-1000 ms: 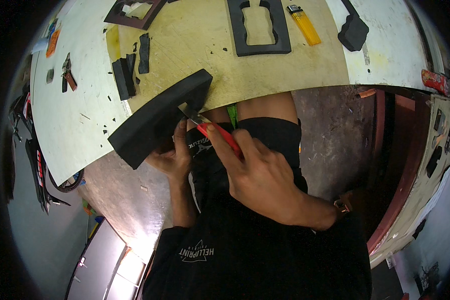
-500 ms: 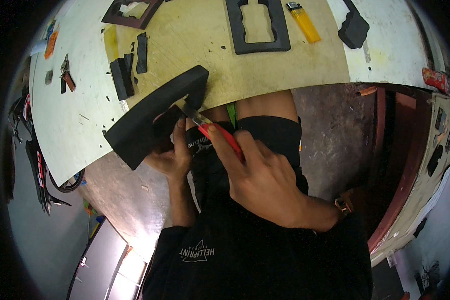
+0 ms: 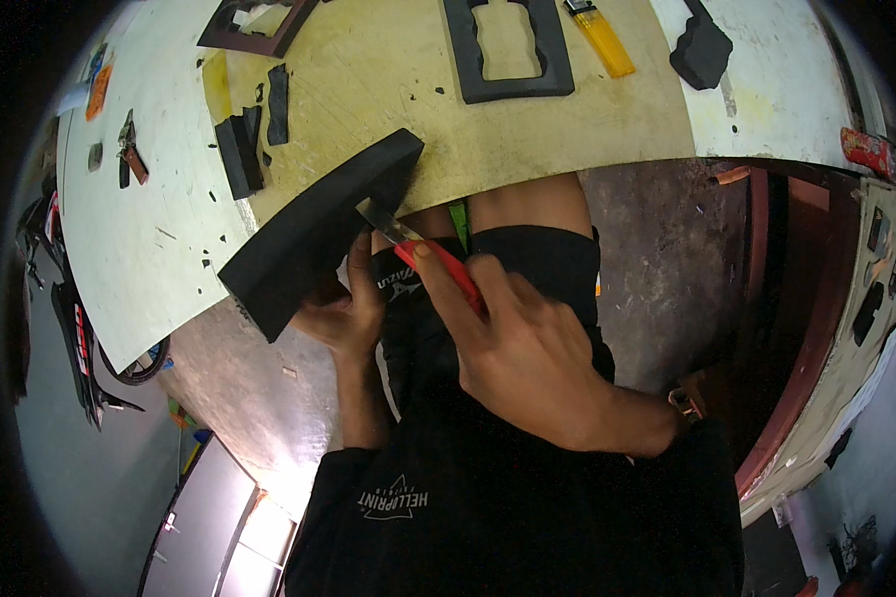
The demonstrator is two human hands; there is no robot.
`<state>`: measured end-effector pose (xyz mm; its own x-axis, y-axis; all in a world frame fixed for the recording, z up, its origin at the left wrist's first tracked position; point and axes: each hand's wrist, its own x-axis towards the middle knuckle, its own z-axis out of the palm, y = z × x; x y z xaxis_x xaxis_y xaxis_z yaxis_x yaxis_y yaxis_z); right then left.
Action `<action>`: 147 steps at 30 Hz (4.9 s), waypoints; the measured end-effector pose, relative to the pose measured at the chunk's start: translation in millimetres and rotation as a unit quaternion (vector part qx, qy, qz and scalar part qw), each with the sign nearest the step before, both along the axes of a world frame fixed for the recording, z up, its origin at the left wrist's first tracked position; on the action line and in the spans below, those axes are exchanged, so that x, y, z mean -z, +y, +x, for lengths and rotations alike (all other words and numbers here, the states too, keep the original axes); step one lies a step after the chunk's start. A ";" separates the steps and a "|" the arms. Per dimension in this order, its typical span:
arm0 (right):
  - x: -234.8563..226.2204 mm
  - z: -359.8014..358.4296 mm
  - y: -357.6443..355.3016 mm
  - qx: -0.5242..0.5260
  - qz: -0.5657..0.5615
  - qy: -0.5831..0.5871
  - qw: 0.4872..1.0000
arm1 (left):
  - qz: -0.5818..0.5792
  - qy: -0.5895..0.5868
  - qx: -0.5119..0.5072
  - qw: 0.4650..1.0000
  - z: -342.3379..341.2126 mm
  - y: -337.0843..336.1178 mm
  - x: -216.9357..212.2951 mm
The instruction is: The person uses a red utility knife to cut and trim a rectangular piece of black foam with a pre-cut interior shape. They repeatedly rotate the foam, slice along the edges, and remove small offcuts, then inspect the cutout by holding it up to the camera.
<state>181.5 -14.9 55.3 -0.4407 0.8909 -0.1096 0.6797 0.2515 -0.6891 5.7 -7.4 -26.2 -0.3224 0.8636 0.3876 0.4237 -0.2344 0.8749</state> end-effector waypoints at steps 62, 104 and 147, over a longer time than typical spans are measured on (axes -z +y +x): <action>8.7 0.3 -0.6 0.011 -0.007 0.010 1.000 | 0.022 0.000 0.007 1.000 -2.7 0.2 8.6; 13.5 4.4 -5.0 0.037 0.008 0.025 0.999 | -0.026 0.002 -0.019 0.999 0.9 2.8 1.1; 12.5 8.1 -3.5 0.032 0.018 0.000 0.999 | -0.057 0.007 -0.006 0.998 0.5 4.5 -6.5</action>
<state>189.6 -18.4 42.8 -0.3836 0.9203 -0.0775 0.6952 0.2326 -0.6801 6.2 -2.9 -19.6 -0.3278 0.8985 0.2919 0.4382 -0.1291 0.8896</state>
